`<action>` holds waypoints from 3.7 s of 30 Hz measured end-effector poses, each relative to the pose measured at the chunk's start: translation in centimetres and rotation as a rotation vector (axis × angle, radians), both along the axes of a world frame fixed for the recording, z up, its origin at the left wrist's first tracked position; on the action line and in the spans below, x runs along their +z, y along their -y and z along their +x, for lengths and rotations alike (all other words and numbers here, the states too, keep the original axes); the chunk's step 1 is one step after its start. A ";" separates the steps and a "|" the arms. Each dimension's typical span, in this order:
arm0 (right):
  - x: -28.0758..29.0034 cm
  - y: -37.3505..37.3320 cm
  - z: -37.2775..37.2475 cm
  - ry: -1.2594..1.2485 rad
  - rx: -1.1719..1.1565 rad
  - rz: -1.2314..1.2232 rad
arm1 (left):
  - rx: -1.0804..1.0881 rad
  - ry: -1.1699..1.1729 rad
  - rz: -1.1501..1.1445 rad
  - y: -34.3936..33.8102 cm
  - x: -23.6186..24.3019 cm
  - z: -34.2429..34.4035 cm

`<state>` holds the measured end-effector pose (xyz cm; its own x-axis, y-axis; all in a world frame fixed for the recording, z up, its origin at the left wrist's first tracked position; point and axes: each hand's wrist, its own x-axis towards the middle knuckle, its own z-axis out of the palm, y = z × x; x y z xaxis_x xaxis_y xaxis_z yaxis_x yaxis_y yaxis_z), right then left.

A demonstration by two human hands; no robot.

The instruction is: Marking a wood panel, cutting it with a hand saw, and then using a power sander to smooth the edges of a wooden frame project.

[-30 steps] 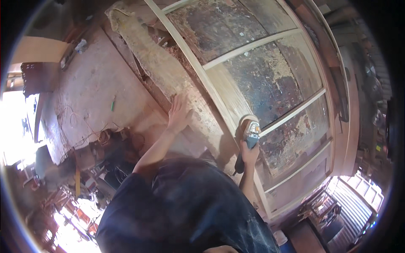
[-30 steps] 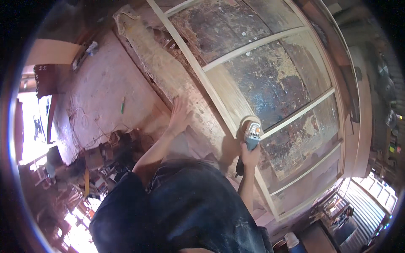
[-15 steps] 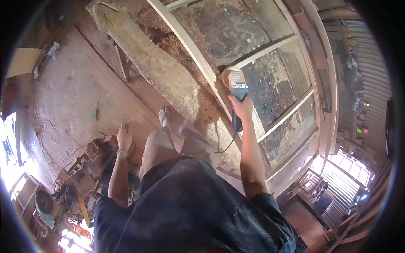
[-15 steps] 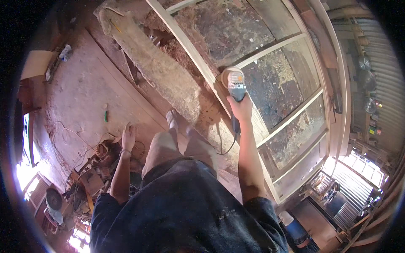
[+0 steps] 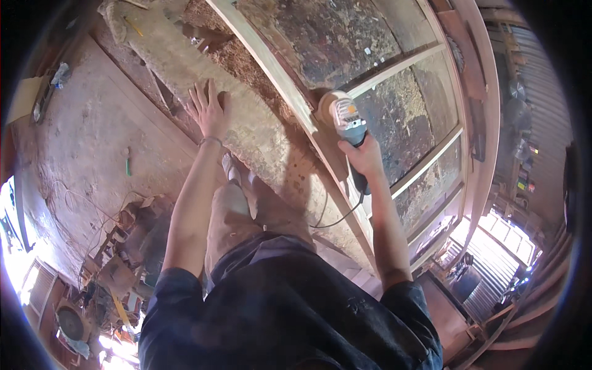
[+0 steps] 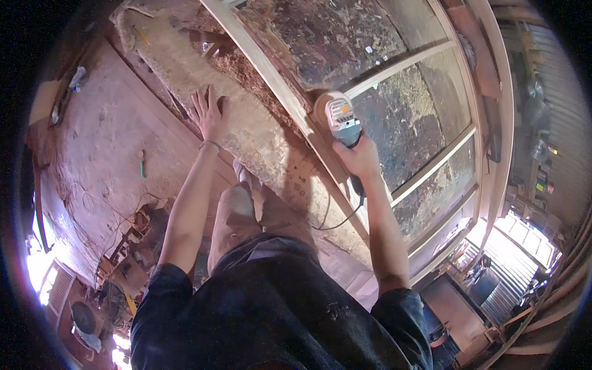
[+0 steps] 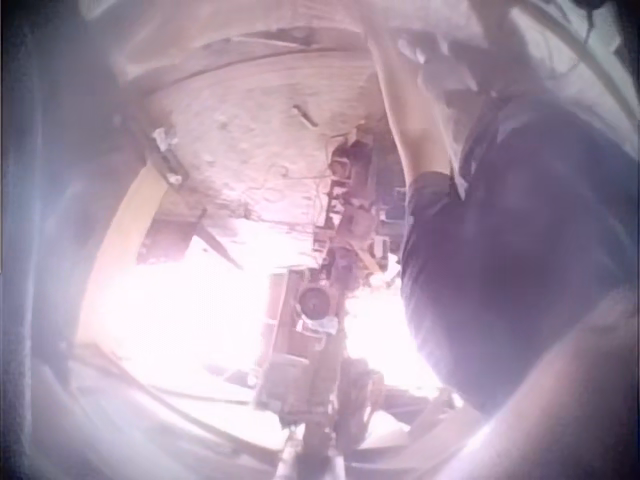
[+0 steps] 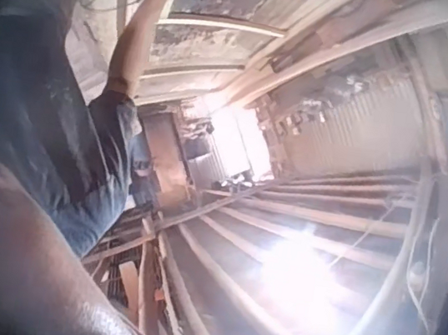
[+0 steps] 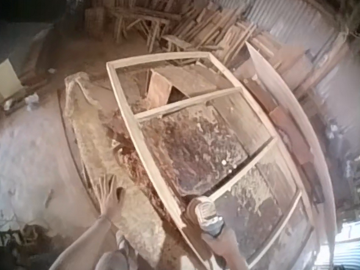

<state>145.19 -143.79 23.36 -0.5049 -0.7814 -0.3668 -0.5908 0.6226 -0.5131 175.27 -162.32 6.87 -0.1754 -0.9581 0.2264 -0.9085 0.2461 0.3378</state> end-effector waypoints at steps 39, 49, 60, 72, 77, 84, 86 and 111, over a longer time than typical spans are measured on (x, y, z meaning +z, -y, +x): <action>1.2 1.2 0.0 0.118 -0.007 0.023 | 0.066 0.184 0.088 -0.2 -0.7 -1.5; 0.5 1.1 -1.5 0.015 0.041 0.051 | 0.047 0.187 0.042 0.4 -0.5 -1.9; -0.7 2.9 -5.9 0.246 -0.253 -0.141 | 0.071 0.161 0.133 -0.2 0.4 -1.5; 0.8 24.9 4.1 0.310 -0.049 -0.212 | 0.003 0.078 0.391 0.6 1.3 -0.3; 0.0 33.3 5.9 0.239 0.062 -0.192 | -0.181 -0.062 0.718 3.8 4.9 1.1; 1.0 37.6 3.9 0.163 0.134 0.115 | -0.256 -0.550 0.406 20.9 9.5 -0.3; 1.3 38.0 1.4 0.190 0.111 0.228 | -0.415 -0.627 0.327 26.2 10.9 -2.8; -3.5 53.4 -39.2 -0.191 -0.405 -0.122 | -0.814 0.270 0.723 35.8 5.5 -12.2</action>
<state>106.02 -197.22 19.89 -0.8280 -0.5388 -0.1555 -0.4032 0.7648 -0.5025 163.08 -198.12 12.38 -0.7688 -0.4261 -0.4768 -0.6310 0.6263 0.4578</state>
